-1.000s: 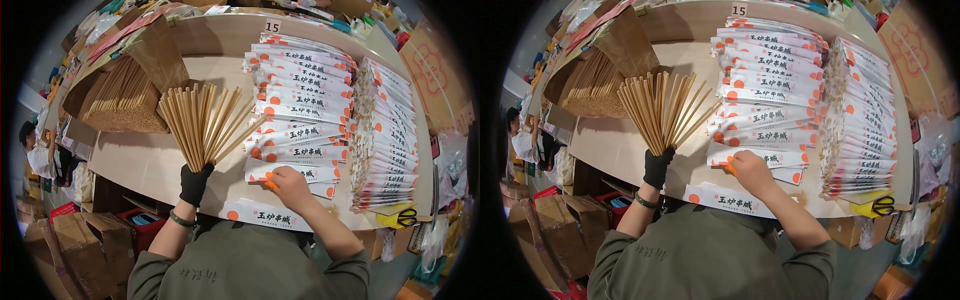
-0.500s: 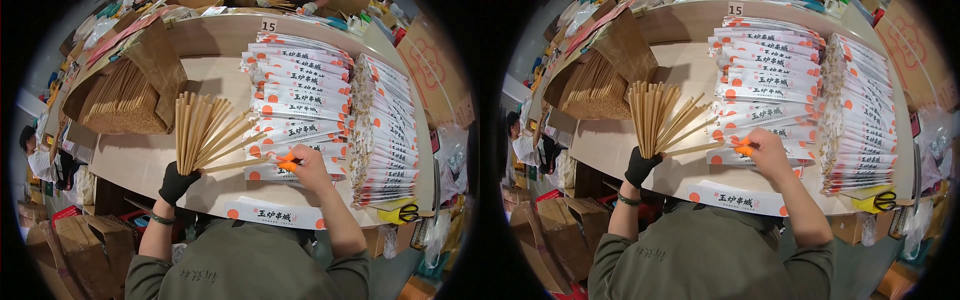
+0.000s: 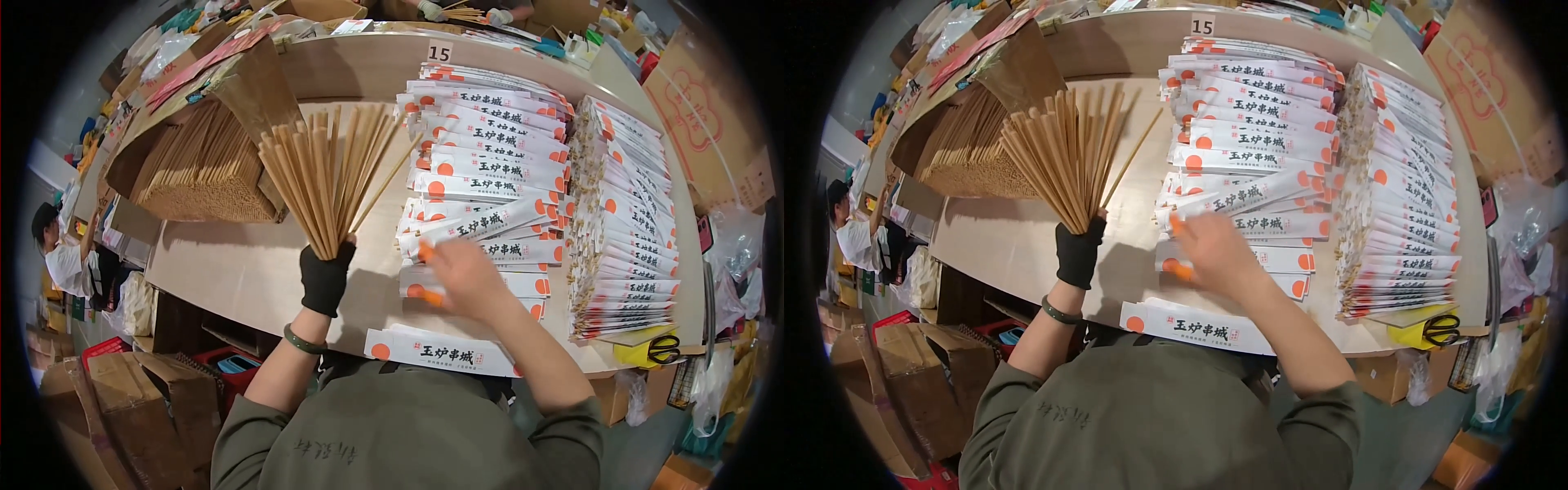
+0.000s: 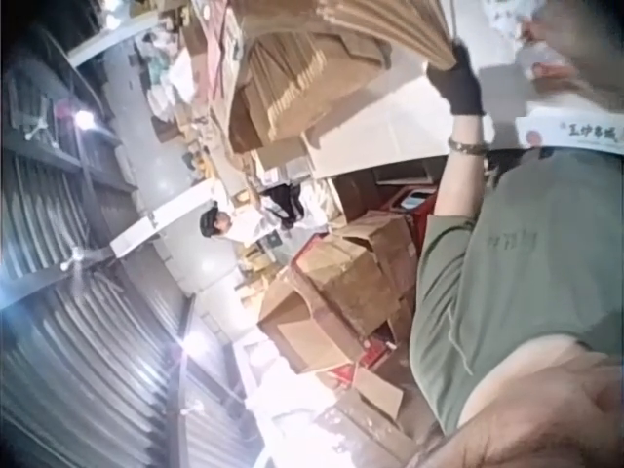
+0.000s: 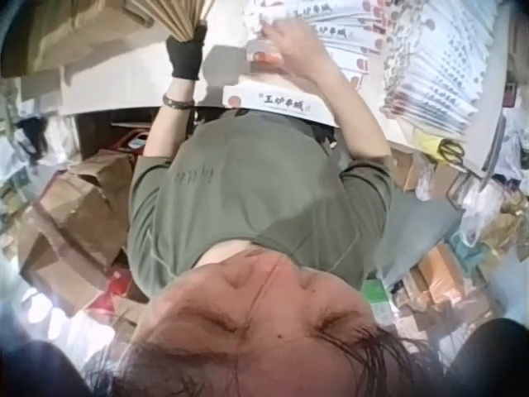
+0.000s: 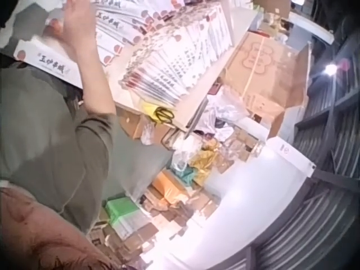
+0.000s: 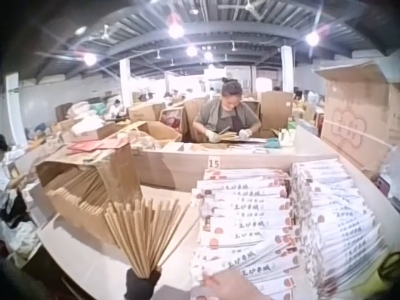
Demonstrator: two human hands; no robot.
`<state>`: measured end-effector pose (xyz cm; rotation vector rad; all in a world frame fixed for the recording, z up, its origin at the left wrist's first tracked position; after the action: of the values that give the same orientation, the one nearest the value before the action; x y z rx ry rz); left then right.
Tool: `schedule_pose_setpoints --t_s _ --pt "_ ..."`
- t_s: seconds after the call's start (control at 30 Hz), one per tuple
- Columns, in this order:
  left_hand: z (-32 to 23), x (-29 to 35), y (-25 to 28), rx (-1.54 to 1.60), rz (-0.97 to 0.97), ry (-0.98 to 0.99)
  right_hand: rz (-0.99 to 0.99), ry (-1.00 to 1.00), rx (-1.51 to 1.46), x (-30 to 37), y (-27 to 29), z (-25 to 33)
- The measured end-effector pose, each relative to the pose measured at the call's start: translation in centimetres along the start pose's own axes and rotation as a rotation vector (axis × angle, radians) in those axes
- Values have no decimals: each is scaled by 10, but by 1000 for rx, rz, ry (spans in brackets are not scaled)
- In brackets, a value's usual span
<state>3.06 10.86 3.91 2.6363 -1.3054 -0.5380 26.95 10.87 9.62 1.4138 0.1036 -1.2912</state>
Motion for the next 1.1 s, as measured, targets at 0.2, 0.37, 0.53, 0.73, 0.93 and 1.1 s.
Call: schedule_pose_setpoints --t_s 0.2,0.37,0.53,0.73,0.93,1.1 --pt "18 14 9 39 -121 60 366 202 37 62 -27 4" --pt "30 13 23 115 49 253 48 -115 -130 69 -26 -10" --pt "36 11 41 -36 92 240 60 -684 -352 52 -15 -36" --pt "26 6 55 -81 225 145 68 -1032 -500 23 13 -41" --pt "19 -6 66 -162 391 126 125 -792 -420 20 21 -40" --pt "15 -12 67 -102 434 120 139 -762 -397 19 19 -37"
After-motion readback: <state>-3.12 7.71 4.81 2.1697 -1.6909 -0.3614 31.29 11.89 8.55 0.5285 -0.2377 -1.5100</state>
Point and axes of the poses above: each hand's wrist, its own x-axis away from the middle knuckle, its own y-axis out of the back of the hand, z = x × y, the point moved 4 cm from there along -x, towards the middle knuckle, and after that the axes turned 14 degrees about -z, right-handed, at the moved point
